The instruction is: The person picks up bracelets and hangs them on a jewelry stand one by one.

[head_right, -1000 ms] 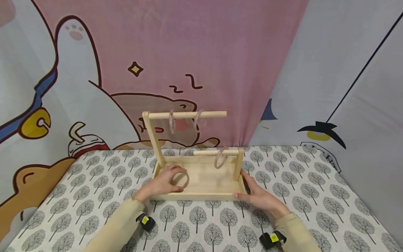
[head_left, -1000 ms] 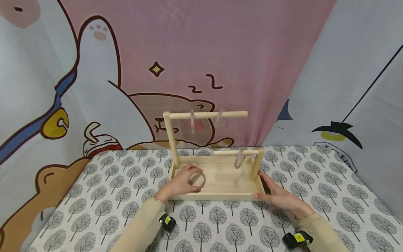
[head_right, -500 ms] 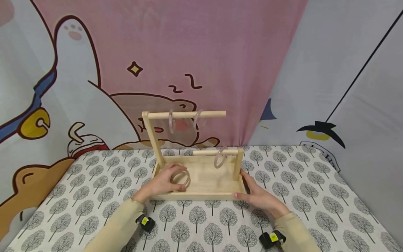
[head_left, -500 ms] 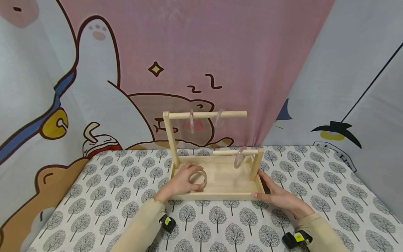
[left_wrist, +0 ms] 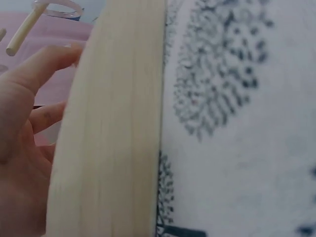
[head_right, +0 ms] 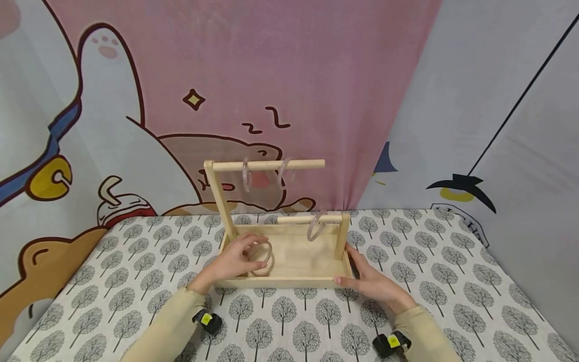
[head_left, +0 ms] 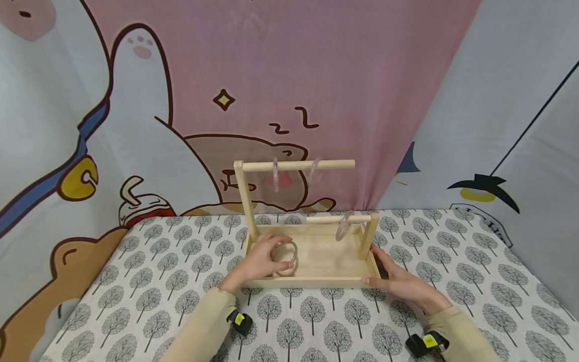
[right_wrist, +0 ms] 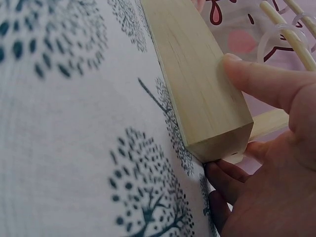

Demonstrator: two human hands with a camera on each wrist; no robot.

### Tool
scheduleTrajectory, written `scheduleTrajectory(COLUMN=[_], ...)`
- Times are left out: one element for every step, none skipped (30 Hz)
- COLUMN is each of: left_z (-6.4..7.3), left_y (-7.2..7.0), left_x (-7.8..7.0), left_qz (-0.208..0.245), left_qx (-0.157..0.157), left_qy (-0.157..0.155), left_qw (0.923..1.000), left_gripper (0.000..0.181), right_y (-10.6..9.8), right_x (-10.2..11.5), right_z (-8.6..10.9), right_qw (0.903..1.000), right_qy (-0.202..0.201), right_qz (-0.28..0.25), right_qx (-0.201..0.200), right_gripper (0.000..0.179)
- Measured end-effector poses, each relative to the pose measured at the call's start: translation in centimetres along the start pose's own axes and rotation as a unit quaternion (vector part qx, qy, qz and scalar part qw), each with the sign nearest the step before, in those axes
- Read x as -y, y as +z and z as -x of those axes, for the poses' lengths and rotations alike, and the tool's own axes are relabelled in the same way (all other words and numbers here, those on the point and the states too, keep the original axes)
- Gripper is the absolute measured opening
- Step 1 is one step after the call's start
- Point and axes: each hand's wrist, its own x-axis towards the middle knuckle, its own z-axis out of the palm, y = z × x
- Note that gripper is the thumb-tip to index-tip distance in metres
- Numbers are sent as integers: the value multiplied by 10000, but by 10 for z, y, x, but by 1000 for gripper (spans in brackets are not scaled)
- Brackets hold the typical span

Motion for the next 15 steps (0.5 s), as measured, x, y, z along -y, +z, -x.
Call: scheduleTrajectory(left_z=[0,0,0,0,-1,-1,-1,-2,-2,-2,-2,-2,-2,-1,-1], left_y=[-1,-1,-1,-2,-3,-3,-3,-4,-5,-5,-5,-6,-6,-6,-7], left_x=[0,0,-1,-1,-1,-1,-1,-1,-1,-1,-2,-2,-2,-3,-6], left_qz=[132,275,443,599,761,899,1036,1149,1282,1391,1488,1574,1659,1744,1795], left_qx=[-1,-13,-18,-19,-18,-15,-16,-16,5,22,29,24,17,16,16], left_qy=[-21,-10,9,2,13,30,26,43,14,-36,-61,-86,-90,-88,-123], left_qw=[9999,9996,9990,9982,9971,9959,9946,9934,9917,9903,9888,9875,9861,9846,9837], left_gripper=[60,60,59,59,59,59,58,58,58,57,57,57,57,57,57], right_y=[0,0,0,0,0,0,0,0,0,0,0,0,0,0,0], right_x=[0,0,1,1,1,1,2,2,2,2,2,2,2,1,1], right_z=[0,0,0,0,0,0,0,0,0,0,0,0,0,0,0], right_qw=[10000,10000,10000,10000,10000,10000,10000,10000,10000,10000,10000,10000,10000,10000,10000], right_qy=[4,7,5,6,7,5,9,5,6,9,6,4,-1,-6,-14], right_qz=[-6,-15,-32,-40,-39,-33,-31,-26,-18,-9,-1,1,-4,-9,-9], right_qx=[2,1,3,0,2,1,3,0,1,2,3,3,4,3,1], right_gripper=[102,102,102,102,102,102,102,102,102,102,102,102,102,102,102])
